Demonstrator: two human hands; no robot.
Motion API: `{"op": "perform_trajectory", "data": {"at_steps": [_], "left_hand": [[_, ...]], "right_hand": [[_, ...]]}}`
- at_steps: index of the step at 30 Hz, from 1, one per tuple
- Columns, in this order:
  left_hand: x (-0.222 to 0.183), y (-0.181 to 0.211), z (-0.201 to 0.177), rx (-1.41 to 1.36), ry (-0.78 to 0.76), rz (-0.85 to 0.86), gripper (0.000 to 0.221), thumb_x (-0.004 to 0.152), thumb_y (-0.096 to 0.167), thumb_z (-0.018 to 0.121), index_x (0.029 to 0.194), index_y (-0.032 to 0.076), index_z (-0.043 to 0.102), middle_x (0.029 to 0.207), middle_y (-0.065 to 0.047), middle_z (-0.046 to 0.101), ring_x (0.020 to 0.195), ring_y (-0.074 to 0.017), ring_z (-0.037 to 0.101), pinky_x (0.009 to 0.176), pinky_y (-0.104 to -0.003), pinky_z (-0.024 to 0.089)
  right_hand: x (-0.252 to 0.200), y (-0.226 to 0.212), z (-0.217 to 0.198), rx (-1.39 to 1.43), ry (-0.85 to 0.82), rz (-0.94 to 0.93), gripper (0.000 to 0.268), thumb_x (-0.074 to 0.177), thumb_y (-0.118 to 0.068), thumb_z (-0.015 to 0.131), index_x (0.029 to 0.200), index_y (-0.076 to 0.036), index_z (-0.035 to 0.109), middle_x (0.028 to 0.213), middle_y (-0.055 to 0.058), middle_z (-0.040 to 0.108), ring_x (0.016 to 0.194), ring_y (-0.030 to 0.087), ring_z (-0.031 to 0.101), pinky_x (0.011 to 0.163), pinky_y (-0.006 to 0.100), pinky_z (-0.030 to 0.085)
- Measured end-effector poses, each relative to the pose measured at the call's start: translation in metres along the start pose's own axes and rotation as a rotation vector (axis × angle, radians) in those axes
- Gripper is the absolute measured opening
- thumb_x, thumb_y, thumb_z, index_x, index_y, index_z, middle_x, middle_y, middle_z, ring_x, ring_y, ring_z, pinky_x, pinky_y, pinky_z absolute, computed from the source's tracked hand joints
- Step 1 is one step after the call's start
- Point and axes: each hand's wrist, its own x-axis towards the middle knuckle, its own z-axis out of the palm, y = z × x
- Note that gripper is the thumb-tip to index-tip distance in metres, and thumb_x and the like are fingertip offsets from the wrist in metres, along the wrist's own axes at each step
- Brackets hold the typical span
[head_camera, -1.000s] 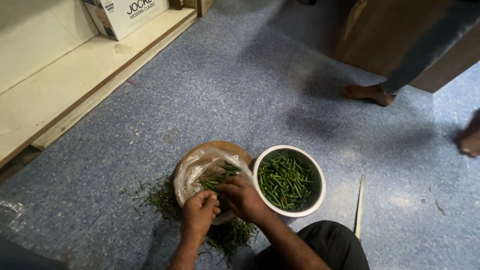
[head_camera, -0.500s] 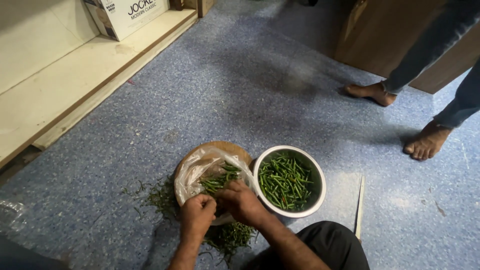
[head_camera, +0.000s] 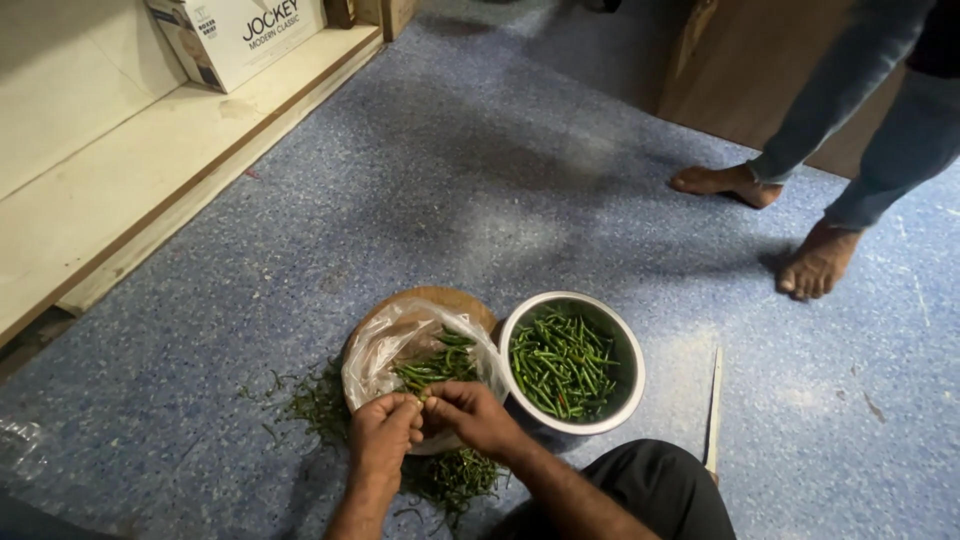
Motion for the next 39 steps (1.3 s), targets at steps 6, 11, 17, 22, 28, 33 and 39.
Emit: {"op": "perform_trajectory", "data": {"at_steps": [6, 11, 17, 22, 28, 33, 39], "left_hand": [[-0.004, 0.002, 0.004, -0.036, -0.017, 0.012, 0.017, 0.093, 0.018, 0.067, 0.093, 0.002, 0.074, 0.070, -0.001, 0.066, 0.053, -0.0101, 0.057, 0.048, -0.024, 0.042], [0.002, -0.003, 0.003, -0.027, 0.029, 0.015, 0.015, 0.094, 0.016, 0.067, 0.095, 0.003, 0.073, 0.071, -0.002, 0.064, 0.053, -0.0108, 0.055, 0.049, -0.024, 0.040], [-0.007, 0.012, 0.006, -0.003, 0.054, 0.007, 0.015, 0.092, 0.015, 0.068, 0.096, 0.002, 0.073, 0.071, -0.001, 0.065, 0.055, -0.0113, 0.057, 0.050, -0.025, 0.042], [-0.019, 0.025, 0.013, 0.389, -0.097, 0.093, 0.017, 0.085, 0.018, 0.071, 0.095, 0.006, 0.078, 0.072, -0.007, 0.074, 0.061, -0.0180, 0.068, 0.059, -0.031, 0.054], [-0.024, -0.006, 0.017, 1.148, -0.524, 0.346, 0.020, 0.078, 0.017, 0.069, 0.094, 0.014, 0.081, 0.093, -0.014, 0.076, 0.093, -0.0348, 0.073, 0.085, -0.044, 0.057], [-0.026, -0.023, 0.017, 1.459, -0.584, 0.206, 0.025, 0.082, 0.013, 0.064, 0.102, 0.017, 0.079, 0.105, -0.015, 0.073, 0.105, -0.0371, 0.069, 0.093, -0.048, 0.055], [-0.031, -0.023, 0.023, 1.534, -0.598, 0.101, 0.024, 0.083, 0.010, 0.064, 0.104, 0.011, 0.076, 0.111, -0.019, 0.070, 0.107, -0.0402, 0.067, 0.095, -0.050, 0.054]], "right_hand": [[0.000, -0.005, -0.005, -0.212, 0.026, -0.161, 0.022, 0.102, -0.014, 0.067, 0.116, 0.003, 0.072, 0.103, 0.001, 0.069, 0.094, 0.010, 0.067, 0.084, 0.027, 0.057], [0.002, -0.003, -0.007, -0.075, -0.070, -0.056, 0.028, 0.103, -0.018, 0.064, 0.122, 0.001, 0.069, 0.103, 0.004, 0.075, 0.093, 0.010, 0.067, 0.085, 0.029, 0.057], [0.006, -0.040, -0.028, -0.384, 0.132, -0.175, 0.030, 0.101, -0.021, 0.063, 0.119, 0.002, 0.070, 0.101, 0.006, 0.076, 0.092, 0.012, 0.069, 0.083, 0.030, 0.058], [-0.014, -0.105, -0.070, -0.543, 0.357, -0.180, 0.027, 0.095, -0.022, 0.069, 0.111, -0.001, 0.075, 0.099, 0.009, 0.079, 0.090, 0.016, 0.073, 0.081, 0.031, 0.059], [-0.033, -0.118, -0.129, -0.808, 0.619, -0.205, 0.026, 0.086, -0.021, 0.074, 0.107, -0.006, 0.076, 0.098, 0.014, 0.078, 0.088, 0.025, 0.077, 0.080, 0.035, 0.060], [-0.029, -0.095, -0.152, -1.118, 0.646, 0.215, 0.020, 0.087, -0.024, 0.071, 0.100, -0.011, 0.079, 0.092, 0.019, 0.074, 0.084, 0.038, 0.073, 0.077, 0.044, 0.058], [-0.022, -0.103, -0.109, -1.073, 0.622, 0.159, 0.021, 0.089, -0.024, 0.070, 0.100, -0.009, 0.079, 0.093, 0.019, 0.076, 0.085, 0.037, 0.075, 0.080, 0.043, 0.060]]}}
